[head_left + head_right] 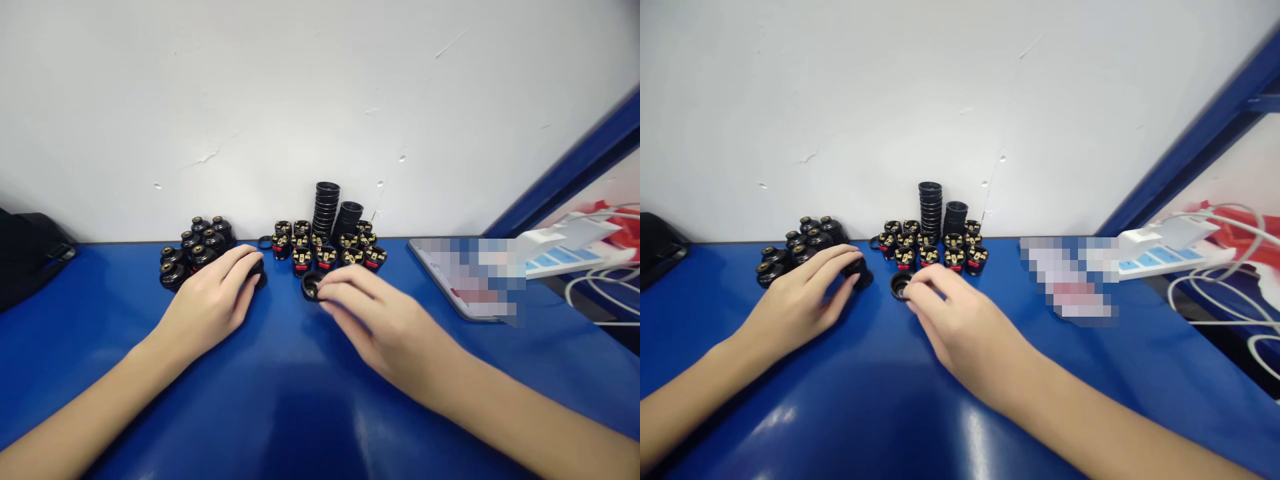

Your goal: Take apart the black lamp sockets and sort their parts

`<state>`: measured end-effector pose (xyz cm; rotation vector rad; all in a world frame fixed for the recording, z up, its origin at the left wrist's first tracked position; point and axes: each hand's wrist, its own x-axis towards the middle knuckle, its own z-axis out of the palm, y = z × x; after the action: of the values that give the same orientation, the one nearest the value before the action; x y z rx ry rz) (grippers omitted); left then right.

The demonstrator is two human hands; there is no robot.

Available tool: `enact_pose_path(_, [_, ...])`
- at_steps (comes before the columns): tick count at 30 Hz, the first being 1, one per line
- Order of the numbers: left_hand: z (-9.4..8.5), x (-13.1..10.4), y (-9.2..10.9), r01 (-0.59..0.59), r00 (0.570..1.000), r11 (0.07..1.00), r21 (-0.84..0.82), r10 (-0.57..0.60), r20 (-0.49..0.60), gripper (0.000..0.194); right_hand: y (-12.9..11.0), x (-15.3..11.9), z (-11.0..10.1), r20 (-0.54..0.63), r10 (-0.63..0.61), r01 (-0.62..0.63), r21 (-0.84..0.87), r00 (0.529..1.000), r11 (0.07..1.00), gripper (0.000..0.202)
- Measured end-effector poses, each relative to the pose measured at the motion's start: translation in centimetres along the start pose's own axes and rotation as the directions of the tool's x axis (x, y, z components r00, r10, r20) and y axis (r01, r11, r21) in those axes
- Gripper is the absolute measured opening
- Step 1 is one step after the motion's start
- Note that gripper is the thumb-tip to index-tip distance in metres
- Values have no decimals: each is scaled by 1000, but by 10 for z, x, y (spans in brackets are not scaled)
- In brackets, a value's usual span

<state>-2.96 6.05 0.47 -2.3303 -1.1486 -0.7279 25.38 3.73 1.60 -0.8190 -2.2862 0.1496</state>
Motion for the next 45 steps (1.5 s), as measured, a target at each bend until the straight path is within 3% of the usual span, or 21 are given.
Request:
enact_pose_path(5, [-1, -2, -3, -94, 992, 993, -71, 88, -86, 42, 23, 42, -44, -169, -101, 52, -271, 980, 961, 18])
enact_pose_path(9, [1, -3, 1, -169, 977, 981, -96, 154, -149, 45, 55, 80, -65, -232, -111, 32, -322, 966, 946, 19])
enact_pose_path(14, [1, -3, 4, -220, 970, 963, -155, 199, -139, 51, 82, 109, -64, -262, -3, -68, -262, 965, 963, 15])
enact_pose_path(19, [-1, -4, 3, -215, 976, 954, -211, 200, -89, 53, 90, 117, -53, -200, 50, -95, -218, 978, 971, 13])
enact_pose_path(34, [1, -5, 3, -196, 980, 950, -242, 182, -79, 53, 86, 114, -45, -165, 35, -70, -215, 986, 974, 17])
enact_pose_path(38, [-1, -3, 5, -123, 992, 926, -357, 113, -48, 48, 75, 107, -48, -229, 11, -68, -240, 973, 968, 17])
enact_pose_path(41, [-2, -1, 6, -24, 1000, 895, -446, 26, -1, 40, 53, 93, -46, -305, 14, -70, -174, 952, 982, 13])
enact_pose_path(43, [-2, -1, 8, 51, 998, 859, -509, -27, 54, 35, 34, 77, -39, -231, 106, -123, -60, 967, 991, 9])
enact_pose_path(45, [-2, -1, 10, 140, 988, 810, -570, -77, 134, 31, 15, 56, -29, -30, 172, -170, 61, 985, 984, 8])
